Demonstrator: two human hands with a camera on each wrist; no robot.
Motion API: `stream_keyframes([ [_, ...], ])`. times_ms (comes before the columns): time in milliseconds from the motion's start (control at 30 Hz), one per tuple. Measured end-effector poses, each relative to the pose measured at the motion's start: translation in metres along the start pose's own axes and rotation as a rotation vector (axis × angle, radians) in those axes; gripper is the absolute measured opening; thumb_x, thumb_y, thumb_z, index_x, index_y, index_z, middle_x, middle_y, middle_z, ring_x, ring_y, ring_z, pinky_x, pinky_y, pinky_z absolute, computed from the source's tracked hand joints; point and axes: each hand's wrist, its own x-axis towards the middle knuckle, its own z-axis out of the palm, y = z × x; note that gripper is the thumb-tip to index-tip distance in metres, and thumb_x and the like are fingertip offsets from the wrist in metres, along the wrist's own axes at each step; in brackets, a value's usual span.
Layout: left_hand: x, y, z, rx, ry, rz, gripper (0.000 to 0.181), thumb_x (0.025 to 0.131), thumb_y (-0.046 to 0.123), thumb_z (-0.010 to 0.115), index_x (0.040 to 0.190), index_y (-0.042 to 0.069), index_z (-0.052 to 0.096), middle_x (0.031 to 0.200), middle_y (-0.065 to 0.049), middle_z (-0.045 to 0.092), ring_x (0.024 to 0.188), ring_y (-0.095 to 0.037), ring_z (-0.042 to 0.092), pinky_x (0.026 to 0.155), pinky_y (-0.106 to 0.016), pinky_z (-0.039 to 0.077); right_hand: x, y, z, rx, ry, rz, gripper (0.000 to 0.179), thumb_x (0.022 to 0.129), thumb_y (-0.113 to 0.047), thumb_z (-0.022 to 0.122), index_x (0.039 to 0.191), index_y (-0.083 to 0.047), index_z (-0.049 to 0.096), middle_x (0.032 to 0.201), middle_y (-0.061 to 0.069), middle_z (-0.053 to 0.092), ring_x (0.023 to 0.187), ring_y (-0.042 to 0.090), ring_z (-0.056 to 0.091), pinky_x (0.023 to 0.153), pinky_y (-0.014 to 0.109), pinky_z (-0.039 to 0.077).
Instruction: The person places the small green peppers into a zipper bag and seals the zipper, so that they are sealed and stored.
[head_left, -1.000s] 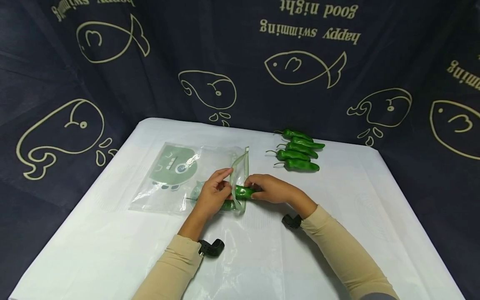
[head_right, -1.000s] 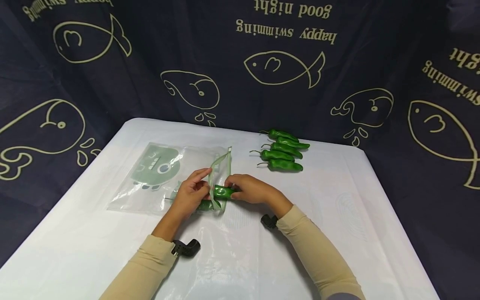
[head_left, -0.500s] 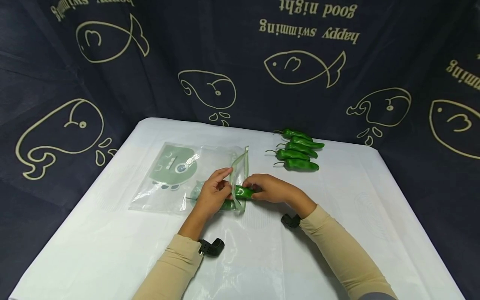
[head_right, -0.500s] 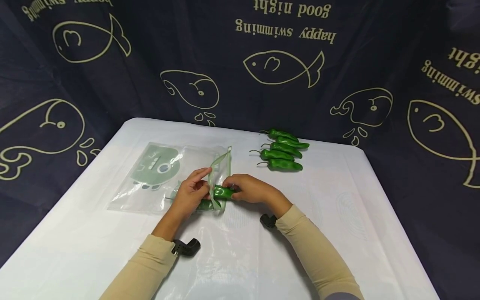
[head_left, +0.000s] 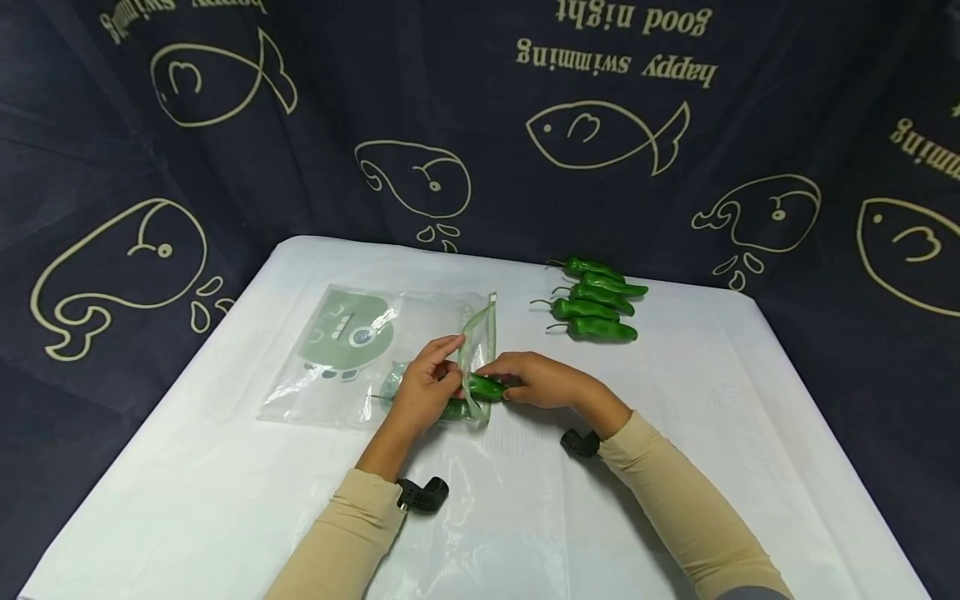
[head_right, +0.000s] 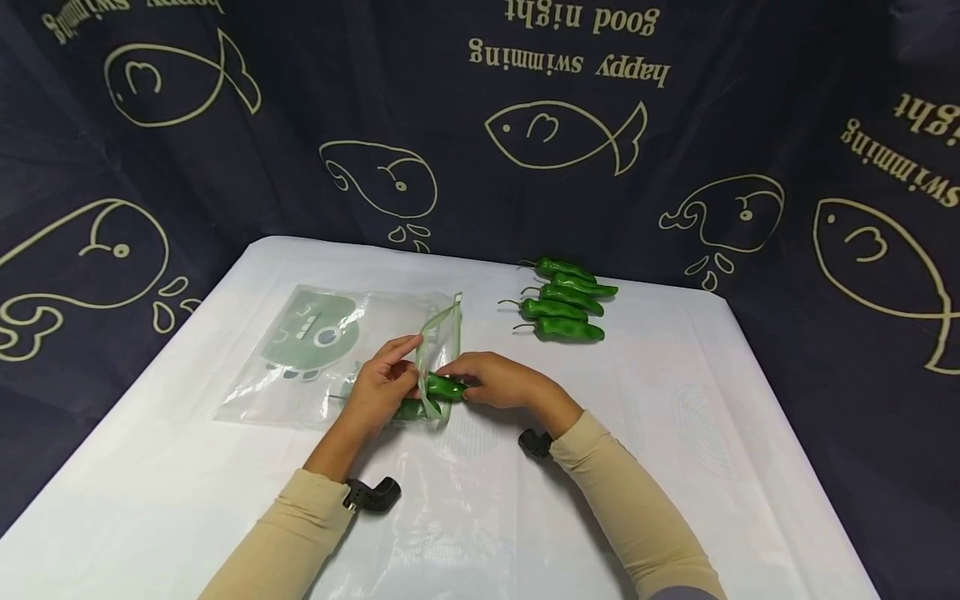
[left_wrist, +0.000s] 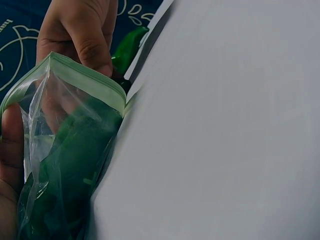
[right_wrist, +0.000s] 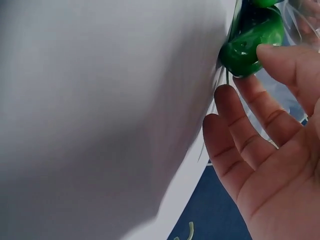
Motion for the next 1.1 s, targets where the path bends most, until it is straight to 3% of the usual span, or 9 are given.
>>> stream_keyframes([
  [233,0.0,0.0,-0.001,-0.012,-0.008,0.009,0.053,0.091,-0.015,0.048,0.143,-0.009,0.045,0.145,-0.022,0.043,0.088,-0.021,0.056,0.064,-0.023,0.058,0.005,-0.004,0.0,-0.037,-0.021,0.011,0.048,0.092,0.002,0.065,0.139,-0.006,0.058,0.13,0.008,0.061,0.112,0.022,0.058,0.097,0.039,0.05],
  [367,0.0,0.0,0.0,-0.013,-0.002,0.014,0.053,0.09,-0.016,0.048,0.142,-0.01,0.046,0.144,-0.021,0.044,0.087,-0.019,0.056,0.063,-0.022,0.058,0.008,-0.005,0.001,-0.035,-0.014,0.023,0.04,0.092,-0.001,0.067,0.131,-0.006,0.062,0.127,0.006,0.063,0.116,0.022,0.059,0.099,0.039,0.05],
  [533,0.0,-0.001,0.0,-0.009,0.003,0.016,0.053,0.09,-0.016,0.048,0.142,-0.009,0.046,0.143,-0.019,0.044,0.086,-0.018,0.056,0.062,-0.022,0.058,0.012,-0.003,0.002,-0.042,0.006,0.033,0.028,0.092,-0.004,0.069,0.119,-0.008,0.066,0.116,0.003,0.065,0.105,0.02,0.06,0.092,0.035,0.051],
  [800,0.001,0.0,0.0,-0.012,0.009,0.007,0.053,0.09,-0.015,0.048,0.143,-0.008,0.046,0.143,-0.019,0.045,0.088,-0.02,0.056,0.063,-0.021,0.058,0.021,-0.001,0.001,-0.071,0.0,0.021,0.021,0.093,-0.007,0.067,0.114,-0.008,0.068,0.107,0.002,0.065,0.096,0.02,0.059,0.085,0.034,0.05],
  [1100,-0.001,0.001,-0.001,0.002,0.003,0.0,0.052,0.091,-0.015,0.048,0.143,-0.007,0.047,0.144,-0.017,0.045,0.09,-0.026,0.055,0.065,-0.022,0.058,0.03,-0.004,-0.001,-0.073,-0.033,0.101,0.008,0.092,-0.013,0.07,0.099,-0.011,0.068,0.092,0.0,0.059,0.081,0.015,0.051,0.072,0.03,0.044],
])
